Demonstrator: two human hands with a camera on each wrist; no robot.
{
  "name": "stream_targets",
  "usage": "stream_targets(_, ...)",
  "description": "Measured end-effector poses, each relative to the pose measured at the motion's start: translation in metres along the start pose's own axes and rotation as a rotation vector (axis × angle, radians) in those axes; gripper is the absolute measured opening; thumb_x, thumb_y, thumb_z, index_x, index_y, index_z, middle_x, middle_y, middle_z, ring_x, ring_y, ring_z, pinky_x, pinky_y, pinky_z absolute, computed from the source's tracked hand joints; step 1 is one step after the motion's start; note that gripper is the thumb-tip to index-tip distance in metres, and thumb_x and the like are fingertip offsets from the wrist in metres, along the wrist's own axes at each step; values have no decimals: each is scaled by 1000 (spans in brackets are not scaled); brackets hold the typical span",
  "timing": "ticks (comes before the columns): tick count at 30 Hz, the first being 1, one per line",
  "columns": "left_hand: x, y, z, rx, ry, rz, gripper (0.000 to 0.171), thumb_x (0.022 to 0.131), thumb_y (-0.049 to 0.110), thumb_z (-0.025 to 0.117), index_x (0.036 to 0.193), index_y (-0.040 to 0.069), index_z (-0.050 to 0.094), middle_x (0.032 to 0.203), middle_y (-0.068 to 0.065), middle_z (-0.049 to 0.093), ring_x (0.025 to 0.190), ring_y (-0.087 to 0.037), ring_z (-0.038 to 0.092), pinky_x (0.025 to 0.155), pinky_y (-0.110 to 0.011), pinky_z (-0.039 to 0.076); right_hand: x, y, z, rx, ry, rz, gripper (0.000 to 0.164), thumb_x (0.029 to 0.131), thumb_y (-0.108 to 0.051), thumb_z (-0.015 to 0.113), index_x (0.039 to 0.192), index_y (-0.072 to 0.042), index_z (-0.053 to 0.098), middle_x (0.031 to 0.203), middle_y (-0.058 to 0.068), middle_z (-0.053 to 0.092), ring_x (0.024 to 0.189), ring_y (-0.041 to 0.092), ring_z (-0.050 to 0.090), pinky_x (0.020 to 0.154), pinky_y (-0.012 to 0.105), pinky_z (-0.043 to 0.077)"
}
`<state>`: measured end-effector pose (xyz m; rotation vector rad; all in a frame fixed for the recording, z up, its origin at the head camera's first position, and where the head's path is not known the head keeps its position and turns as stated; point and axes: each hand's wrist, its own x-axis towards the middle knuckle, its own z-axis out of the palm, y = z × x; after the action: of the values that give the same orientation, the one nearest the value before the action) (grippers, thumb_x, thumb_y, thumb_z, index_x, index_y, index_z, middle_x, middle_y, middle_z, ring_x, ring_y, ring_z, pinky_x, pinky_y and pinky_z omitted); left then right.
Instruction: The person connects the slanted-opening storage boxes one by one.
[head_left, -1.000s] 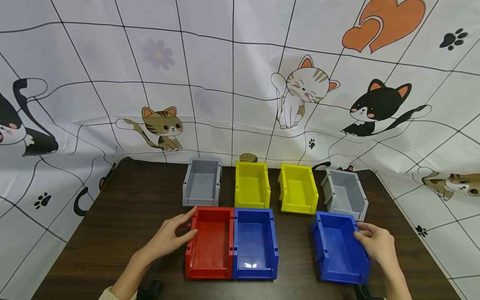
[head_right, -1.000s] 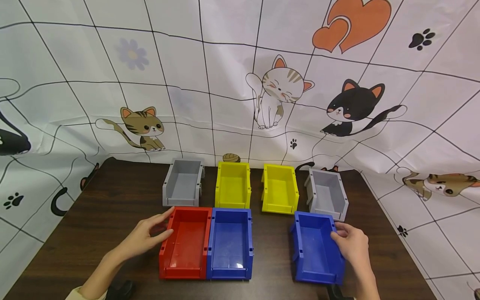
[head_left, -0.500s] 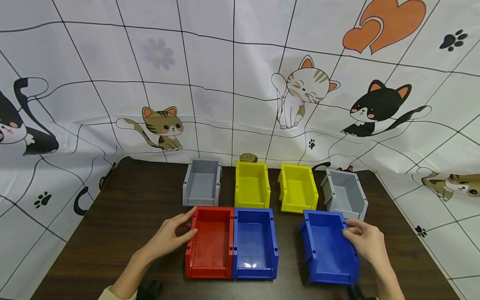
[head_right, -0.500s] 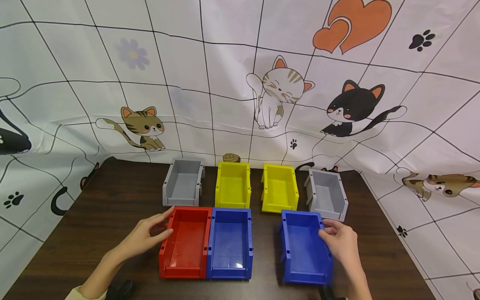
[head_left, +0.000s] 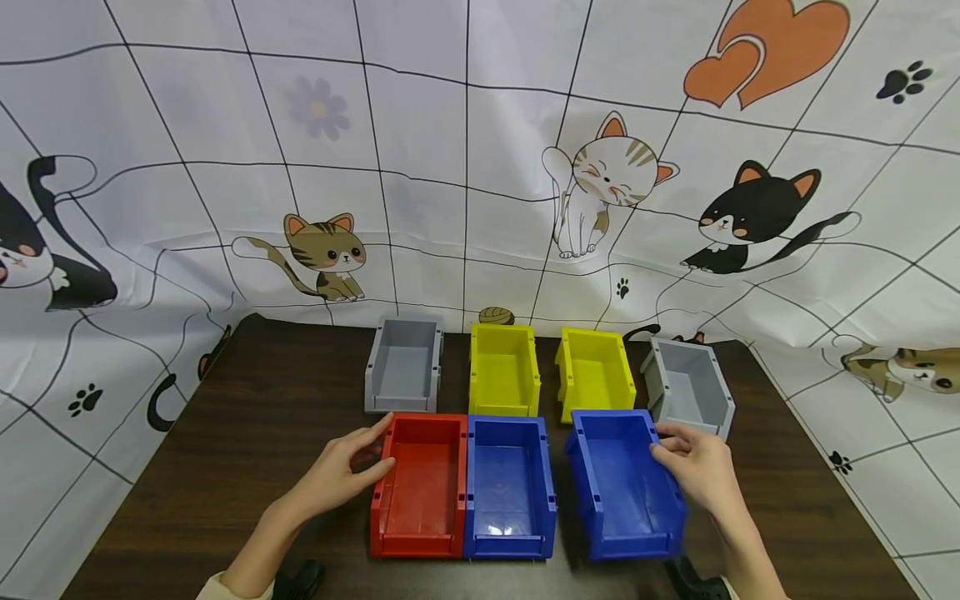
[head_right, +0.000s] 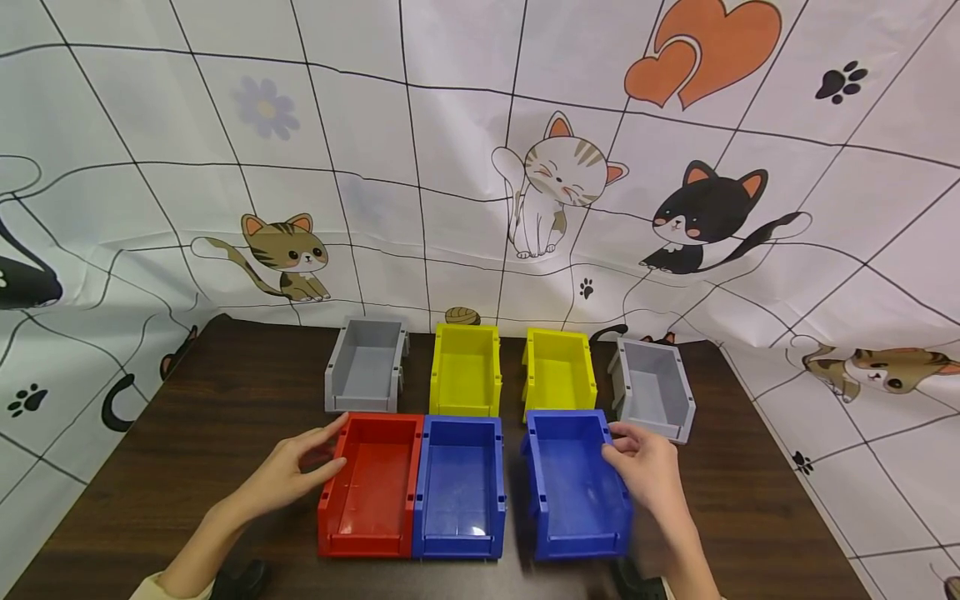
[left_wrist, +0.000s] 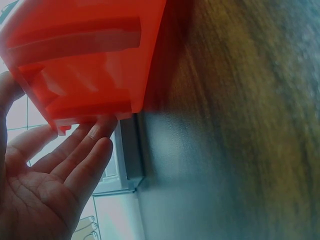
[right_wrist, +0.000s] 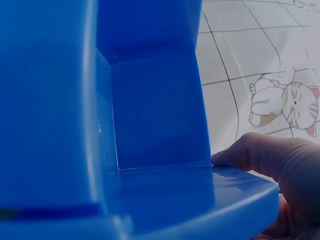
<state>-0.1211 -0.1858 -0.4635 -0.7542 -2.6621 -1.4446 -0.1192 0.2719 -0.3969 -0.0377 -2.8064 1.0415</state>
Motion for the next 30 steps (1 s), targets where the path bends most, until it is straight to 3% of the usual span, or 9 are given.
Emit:
stream_targets(19,0,0,0,-6,5,5,62,87,13,67,139,-5,39,119,-23,57,95,-27,61,79,-40,54,10,-20,10,79,-62,14,29,82,-3,66,108,10,62,77,14,68,62,16,64,53,20,49)
stream_targets(30,0,1,0,-2,11,-2,62,87,13,67,139,-5,39,120,-22,57,94,-26,61,79,-40,54,12,-23,9,12,-122,29,29,82,-4,62,107,11,61,73,10,68,58,15,60,52,22,48)
